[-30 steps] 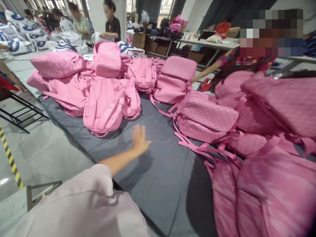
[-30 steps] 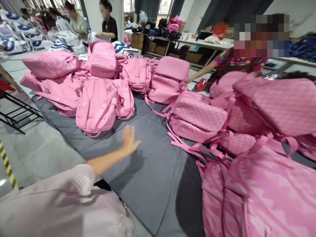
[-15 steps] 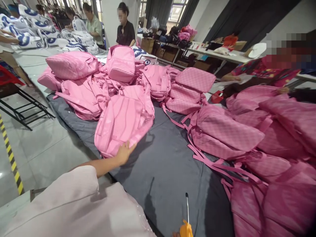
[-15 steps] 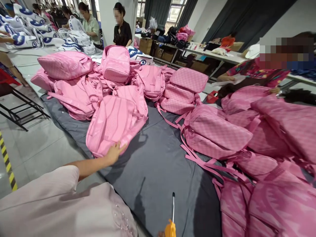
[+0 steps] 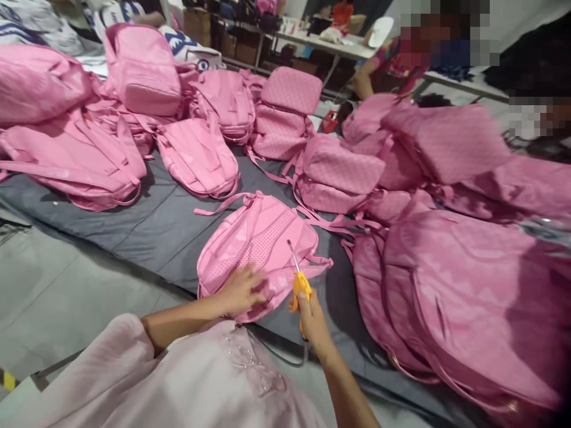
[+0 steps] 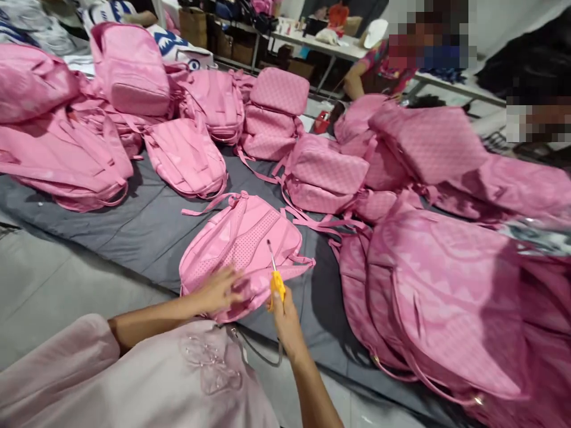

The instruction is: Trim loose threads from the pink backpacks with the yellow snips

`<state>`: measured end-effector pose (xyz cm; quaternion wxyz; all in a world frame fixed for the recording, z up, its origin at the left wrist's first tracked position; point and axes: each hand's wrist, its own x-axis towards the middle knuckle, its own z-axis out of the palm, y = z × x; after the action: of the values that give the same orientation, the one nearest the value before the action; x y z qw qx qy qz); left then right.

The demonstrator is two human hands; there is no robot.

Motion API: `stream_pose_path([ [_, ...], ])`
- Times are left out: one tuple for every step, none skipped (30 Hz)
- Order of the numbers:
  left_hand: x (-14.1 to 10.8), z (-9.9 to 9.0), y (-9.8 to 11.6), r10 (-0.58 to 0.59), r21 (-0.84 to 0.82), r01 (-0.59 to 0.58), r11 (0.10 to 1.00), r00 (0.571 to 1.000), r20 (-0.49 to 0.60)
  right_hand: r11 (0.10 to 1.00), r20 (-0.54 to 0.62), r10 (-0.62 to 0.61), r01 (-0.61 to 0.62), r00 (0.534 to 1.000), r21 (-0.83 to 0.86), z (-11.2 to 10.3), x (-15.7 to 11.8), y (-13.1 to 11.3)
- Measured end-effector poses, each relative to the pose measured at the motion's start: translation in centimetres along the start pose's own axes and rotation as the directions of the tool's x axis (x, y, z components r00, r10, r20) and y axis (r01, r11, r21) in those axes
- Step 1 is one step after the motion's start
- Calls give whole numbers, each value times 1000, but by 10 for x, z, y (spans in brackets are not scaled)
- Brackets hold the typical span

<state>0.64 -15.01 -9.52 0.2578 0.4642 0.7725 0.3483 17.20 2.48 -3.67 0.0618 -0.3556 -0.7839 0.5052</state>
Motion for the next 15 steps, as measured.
stream_pose_path([
  [6,-5,-1,-95,37,101,994,987,-126,1000,41,24,-24,999,18,-5,4,-4],
  [12,-9,-4,-190,79,211,974,958,-214,998,71,55,-56,996,15,-10,9,-8],
  [19,-12,-7,-268,118,304,945,930,-252,996,90,88,-87,992,-17,-16,16,-13],
  [24,-12,-11,-322,151,365,919,914,-247,991,95,110,-102,989,-83,-22,26,-19],
  [29,-12,-14,-356,177,398,900,906,-227,978,87,120,-102,989,-184,-28,38,-28],
  [32,-11,-16,-375,185,415,891,902,-216,947,70,125,-97,990,-306,-33,53,-37],
  [33,-9,-17,-380,172,419,891,898,-220,898,43,126,-96,991,-428,-39,68,-47],
  [32,-9,-17,-370,134,406,904,900,-232,837,0,126,-107,992,-536,-43,83,-57],
  [30,-10,-18,-345,66,369,927,909,-235,775,-55,128,-134,990,-618,-45,95,-67],
  [27,-12,-19,-314,-37,314,949,924,-218,718,-105,137,-172,985,-674,-46,105,-74],
  [24,-16,-21,-291,-186,258,948,940,-178,675,-131,151,-199,980,-710,-44,110,-79],
  [21,-21,-24,-287,-373,225,900,950,-120,648,-116,162,-195,980,-737,-40,110,-82],
  [20,-28,-28,-315,-566,236,790,948,-44,637,-49,177,-152,983,-756,-35,105,-83],
  [20,-35,-34,-371,-724,298,622,927,62,648,78,203,-74,976,-758,-29,97,-82],
  [22,-41,-40,-437,-815,391,427,879,192,683,246,228,26,942,-730,-23,87,-81],
])
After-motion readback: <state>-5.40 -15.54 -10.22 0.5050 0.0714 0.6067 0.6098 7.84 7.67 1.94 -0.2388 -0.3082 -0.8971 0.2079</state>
